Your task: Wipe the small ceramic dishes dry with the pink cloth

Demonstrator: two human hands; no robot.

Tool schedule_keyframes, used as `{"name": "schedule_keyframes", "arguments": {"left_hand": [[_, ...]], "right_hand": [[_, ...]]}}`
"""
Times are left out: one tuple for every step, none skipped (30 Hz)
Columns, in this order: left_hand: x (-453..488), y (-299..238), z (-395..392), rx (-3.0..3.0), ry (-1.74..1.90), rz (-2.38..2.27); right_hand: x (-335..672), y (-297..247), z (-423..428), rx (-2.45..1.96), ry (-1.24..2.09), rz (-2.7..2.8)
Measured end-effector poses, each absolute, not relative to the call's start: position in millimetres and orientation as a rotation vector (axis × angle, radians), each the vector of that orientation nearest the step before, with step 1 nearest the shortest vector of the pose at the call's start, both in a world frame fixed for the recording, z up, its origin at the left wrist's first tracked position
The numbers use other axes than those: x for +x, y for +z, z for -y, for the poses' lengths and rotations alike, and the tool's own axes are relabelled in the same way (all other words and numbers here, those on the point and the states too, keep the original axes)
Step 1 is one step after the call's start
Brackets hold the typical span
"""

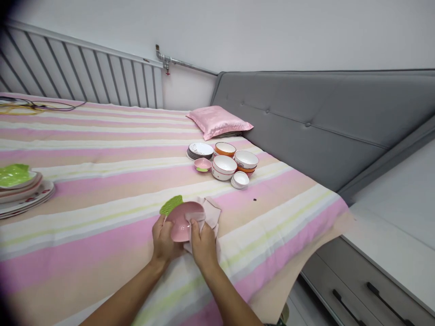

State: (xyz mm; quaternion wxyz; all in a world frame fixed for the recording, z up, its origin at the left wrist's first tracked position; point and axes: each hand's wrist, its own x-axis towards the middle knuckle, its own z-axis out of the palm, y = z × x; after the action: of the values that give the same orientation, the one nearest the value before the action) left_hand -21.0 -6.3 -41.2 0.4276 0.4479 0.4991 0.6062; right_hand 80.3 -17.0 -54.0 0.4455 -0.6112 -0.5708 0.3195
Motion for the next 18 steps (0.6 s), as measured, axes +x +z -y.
{"name": "schedule_keyframes", "arguments": {"left_hand": [[-20,-40,7,1.12,1.515,-1.244],[-20,-39,8,1.127,1.499,-1.233],[-19,-38,8,1.138,1.476,-1.216],[-18,-36,8,1.158,1.444,-1.197],[-18,-35,7,1.182,1.408,-1.168],[-18,-32,7,1.199,1.368,-1.12],[-18,-30,6,1.198,1.323,-1.05],[-19,-28,5,1.167,1.269,-0.964],[-20,-25,4,1.107,1.198,-0.863],[-22,-23,4,1.024,1.111,-0.761],[-23,-21,4,0.933,1.017,-0.677],[-25,-20,5,0.859,0.927,-0.621],[-26,-19,5,0.814,0.856,-0.587],[-27,-18,6,0.798,0.804,-0.572],[-28,-18,6,0.807,0.767,-0.572],[-27,-18,6,0.835,0.746,-0.581],[-26,-18,6,0.876,0.737,-0.598],[-25,-19,6,0.92,0.735,-0.626]], "right_hand": [[79,-55,17,-1.481,0.823,1.4],[80,-55,17,-1.461,0.847,1.388],[83,-55,16,-1.459,0.861,1.381],[88,-54,15,-1.469,0.853,1.376],[95,-52,13,-1.482,0.842,1.391],[104,-50,11,-1.508,0.791,1.401],[114,-46,9,-1.517,0.723,1.437],[124,-42,8,-1.513,0.67,1.497],[134,-37,7,-1.529,0.62,1.565],[143,-32,6,-1.555,0.579,1.625],[150,-28,6,-1.573,0.535,1.689],[157,-24,6,-1.587,0.5,1.751],[161,-21,7,-1.604,0.468,1.801],[163,-19,8,-1.622,0.437,1.854],[164,-18,9,-1.641,0.405,1.905],[163,-17,10,-1.659,0.368,1.958],[161,-17,11,-1.675,0.327,2.016],[159,-18,11,-1.687,0.284,2.076]]}}
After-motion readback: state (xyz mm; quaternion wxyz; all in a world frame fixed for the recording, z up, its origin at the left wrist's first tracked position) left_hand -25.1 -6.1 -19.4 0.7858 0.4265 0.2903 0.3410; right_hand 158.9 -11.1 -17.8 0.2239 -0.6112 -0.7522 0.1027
